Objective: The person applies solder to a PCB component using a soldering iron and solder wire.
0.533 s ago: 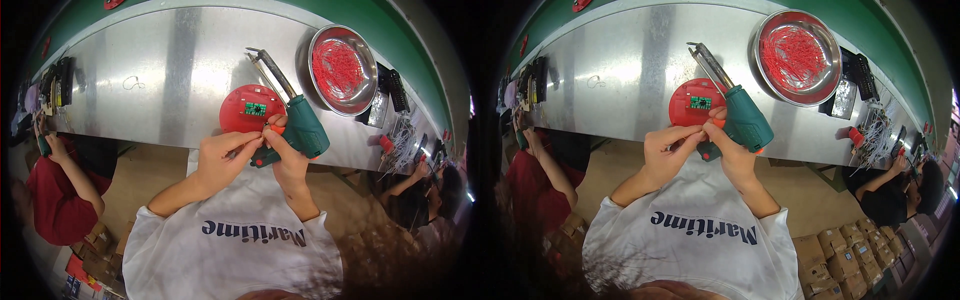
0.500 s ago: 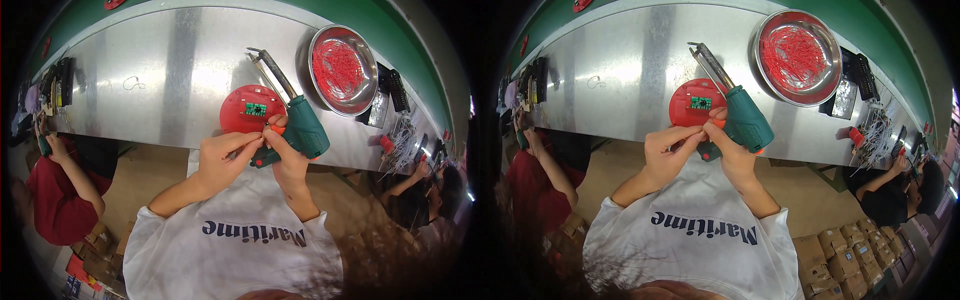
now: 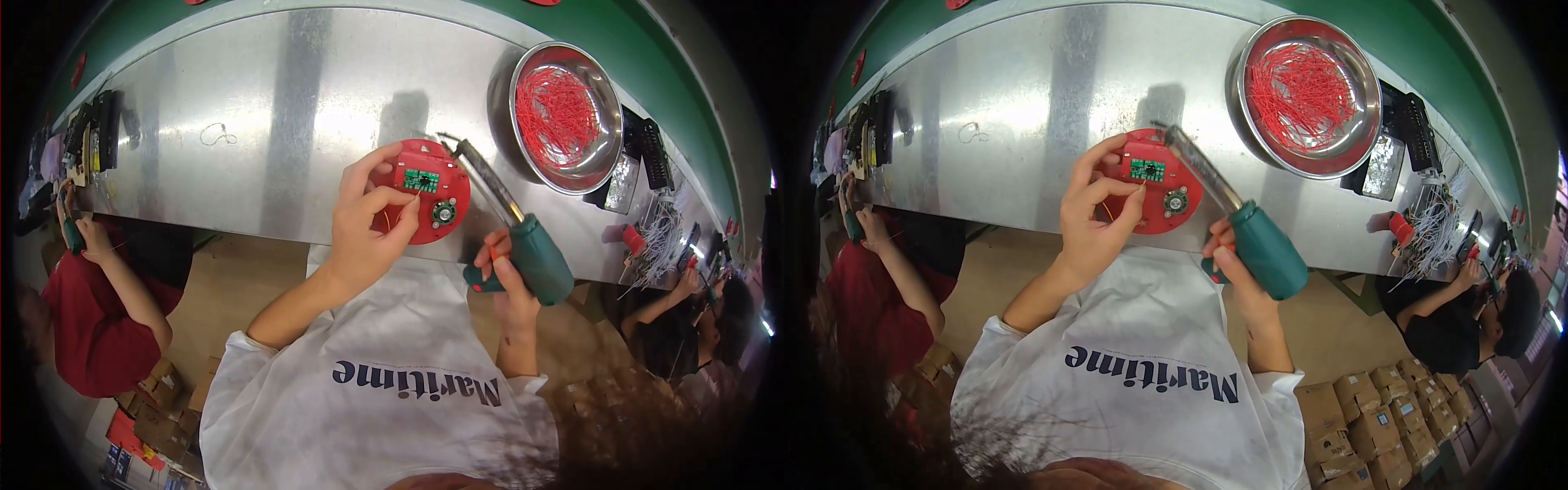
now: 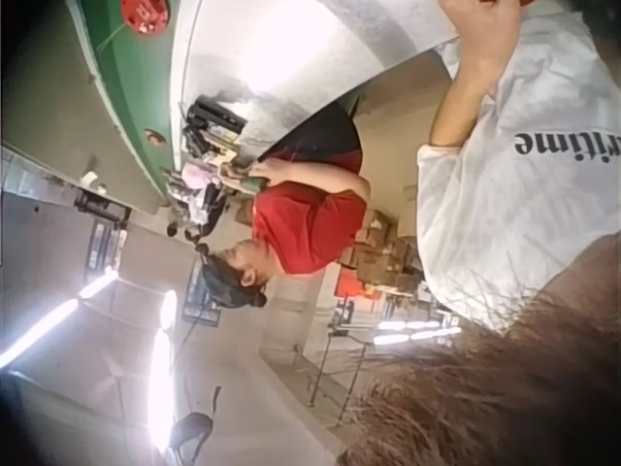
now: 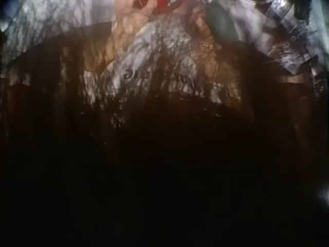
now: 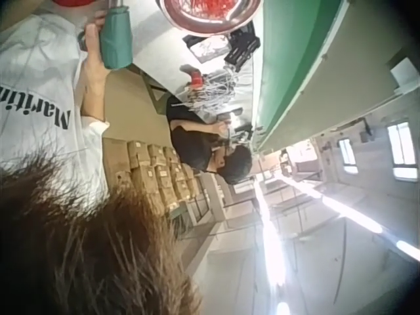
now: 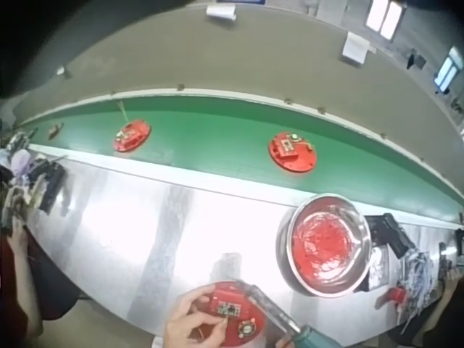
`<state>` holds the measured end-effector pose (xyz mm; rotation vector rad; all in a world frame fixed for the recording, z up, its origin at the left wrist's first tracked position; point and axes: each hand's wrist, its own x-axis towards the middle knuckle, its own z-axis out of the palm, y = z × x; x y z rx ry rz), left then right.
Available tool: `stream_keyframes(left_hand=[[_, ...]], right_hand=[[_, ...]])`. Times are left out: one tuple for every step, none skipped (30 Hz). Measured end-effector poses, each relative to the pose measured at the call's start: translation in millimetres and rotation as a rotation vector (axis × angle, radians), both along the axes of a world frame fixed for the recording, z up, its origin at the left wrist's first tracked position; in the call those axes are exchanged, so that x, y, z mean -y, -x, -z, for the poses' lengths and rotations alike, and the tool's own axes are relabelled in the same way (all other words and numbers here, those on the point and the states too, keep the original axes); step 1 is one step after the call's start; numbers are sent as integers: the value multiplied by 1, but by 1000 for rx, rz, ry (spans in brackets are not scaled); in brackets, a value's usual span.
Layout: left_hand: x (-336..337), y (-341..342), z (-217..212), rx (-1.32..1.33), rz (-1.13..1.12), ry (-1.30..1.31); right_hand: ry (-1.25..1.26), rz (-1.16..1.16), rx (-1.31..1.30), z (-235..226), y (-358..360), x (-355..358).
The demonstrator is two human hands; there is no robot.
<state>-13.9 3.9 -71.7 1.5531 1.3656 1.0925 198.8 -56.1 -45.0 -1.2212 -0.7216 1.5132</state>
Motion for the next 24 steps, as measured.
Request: stream_keyframes(left_hand=[[0, 0, 1, 1, 1, 3], [0, -1, 2, 0, -1, 1], [0, -1, 3, -1, -2, -1], [0, -1, 4, -1, 0, 3], [0, 0, 4, -3, 4, -2], [0, 0, 5, -6, 7, -8], [0, -1, 6, -6, 10, -6], [0, -1, 6, 1, 6, -5], [0, -1, 6, 10, 0, -5], [-1, -1, 6, 10, 0, -4], [-1, -2, 6, 11, -5, -2], [-1, -3, 6, 12, -10, -1], [-1, -3, 6, 12, -10, -1], [-1, -3, 6, 13, -14, 3], [-1, -3, 6, 13, -18, 6], [-1, -3, 6, 13, -19, 6], [-1, -3, 6, 6, -18, 9], [-1, -3, 6, 0, -15, 11], [-1, -3, 5, 0, -14, 12], [-2, -3, 5, 5, -14, 14], [-2, -3, 5, 8, -14, 16], [-2, -3, 5, 8, -14, 16], [-2, -3, 5, 10, -12, 16], [-1, -3, 5, 12, -11, 15]], right_hand=[[-5, -49, 26, -1, -3, 4], [41, 7, 14, -3, -3, 8], [44, 9, 14, -1, -7, 12], [34, -40, 156, 2, -14, 17], [23, -89, 297, 4, -18, 20], [26, -87, 297, 4, -20, 21], [35, -109, 360, 3, -21, 21], [43, -132, 423, 2, -22, 22], [44, -132, 423, 0, -21, 21], [46, -127, 431, -1, -21, 21], [46, -122, 439, -2, -21, 21], [46, -122, 439, -2, -21, 21], [55, -121, 446, -1, -22, 21], [64, -121, 452, -1, -23, 21], [63, -122, 452, 0, -24, 22], [80, -132, 445, 2, -26, 25], [98, -142, 437, 4, -28, 26], [98, -142, 437, 4, -27, 26], [99, -136, 438, 4, -27, 27], [99, -130, 439, 5, -26, 27], [100, -130, 438, 5, -27, 27], [83, -139, 450, 6, -27, 27], [67, -148, 462, 7, -28, 27], [67, -149, 461, 7, -28, 27]])
